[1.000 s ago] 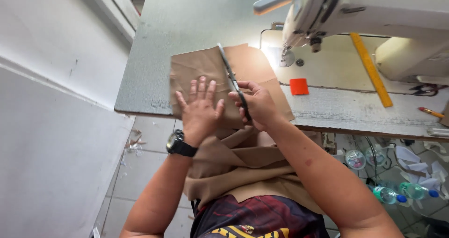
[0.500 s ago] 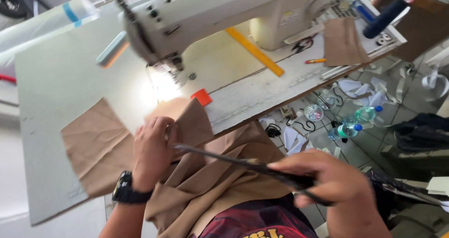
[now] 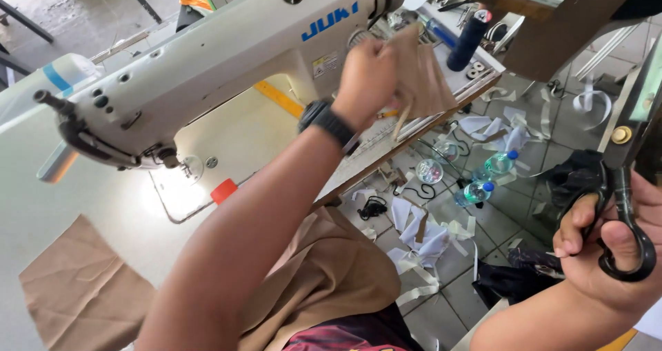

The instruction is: The person cuts a piece of brown fabric using scissors, then measures and marks it with a ruler and a red marker. They continue to trim the fabric along the marked lines and fold the edges.

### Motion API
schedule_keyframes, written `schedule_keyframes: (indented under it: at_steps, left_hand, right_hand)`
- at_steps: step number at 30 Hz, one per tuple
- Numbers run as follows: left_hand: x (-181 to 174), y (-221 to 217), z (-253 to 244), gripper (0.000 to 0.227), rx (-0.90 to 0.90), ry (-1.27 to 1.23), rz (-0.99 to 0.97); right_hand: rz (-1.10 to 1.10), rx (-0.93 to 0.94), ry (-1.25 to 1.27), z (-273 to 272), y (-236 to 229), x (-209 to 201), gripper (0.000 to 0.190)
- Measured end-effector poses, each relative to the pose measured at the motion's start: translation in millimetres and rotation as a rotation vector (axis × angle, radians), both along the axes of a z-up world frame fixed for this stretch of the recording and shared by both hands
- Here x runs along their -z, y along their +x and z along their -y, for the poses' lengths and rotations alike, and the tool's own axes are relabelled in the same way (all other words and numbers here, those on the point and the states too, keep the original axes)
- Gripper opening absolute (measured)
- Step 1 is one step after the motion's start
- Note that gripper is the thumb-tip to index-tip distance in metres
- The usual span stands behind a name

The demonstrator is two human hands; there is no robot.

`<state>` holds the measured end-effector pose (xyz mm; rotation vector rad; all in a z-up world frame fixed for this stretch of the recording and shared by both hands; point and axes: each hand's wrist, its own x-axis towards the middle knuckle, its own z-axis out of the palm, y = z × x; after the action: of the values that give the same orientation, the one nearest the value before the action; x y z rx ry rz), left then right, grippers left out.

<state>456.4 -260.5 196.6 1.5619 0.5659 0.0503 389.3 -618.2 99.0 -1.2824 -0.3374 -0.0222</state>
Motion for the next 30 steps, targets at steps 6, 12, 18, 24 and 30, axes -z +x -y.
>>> schedule_keyframes:
  at_steps: [6, 12, 18, 24, 30]
  left_hand:
    - [16, 71, 25, 0.027, -0.014, 0.135, 0.082]
    - [-3, -72, 18, 0.036, 0.441, 0.488, 0.359]
    - [58, -298, -99, 0.016, -0.005, 0.739, 0.102]
    - [156, -469, -206, 0.041, -0.651, 1.533, -0.491]
    - [161, -501, -229, 0.037, -0.618, 1.238, -0.409]
  right_hand:
    - [-0.002, 0.019, -0.024, 5, 6, 8, 0.064]
    - [-0.053, -0.082, 0.086, -2, 7, 15, 0.069]
    - [0.080, -0.282, -0.067, -20, -19, 19, 0.086]
    - [-0.203, -0.834, -0.134, -139, -87, 24, 0.104]
    - [0.060, -1.006, -1.217, -286, -158, 15, 0.061]
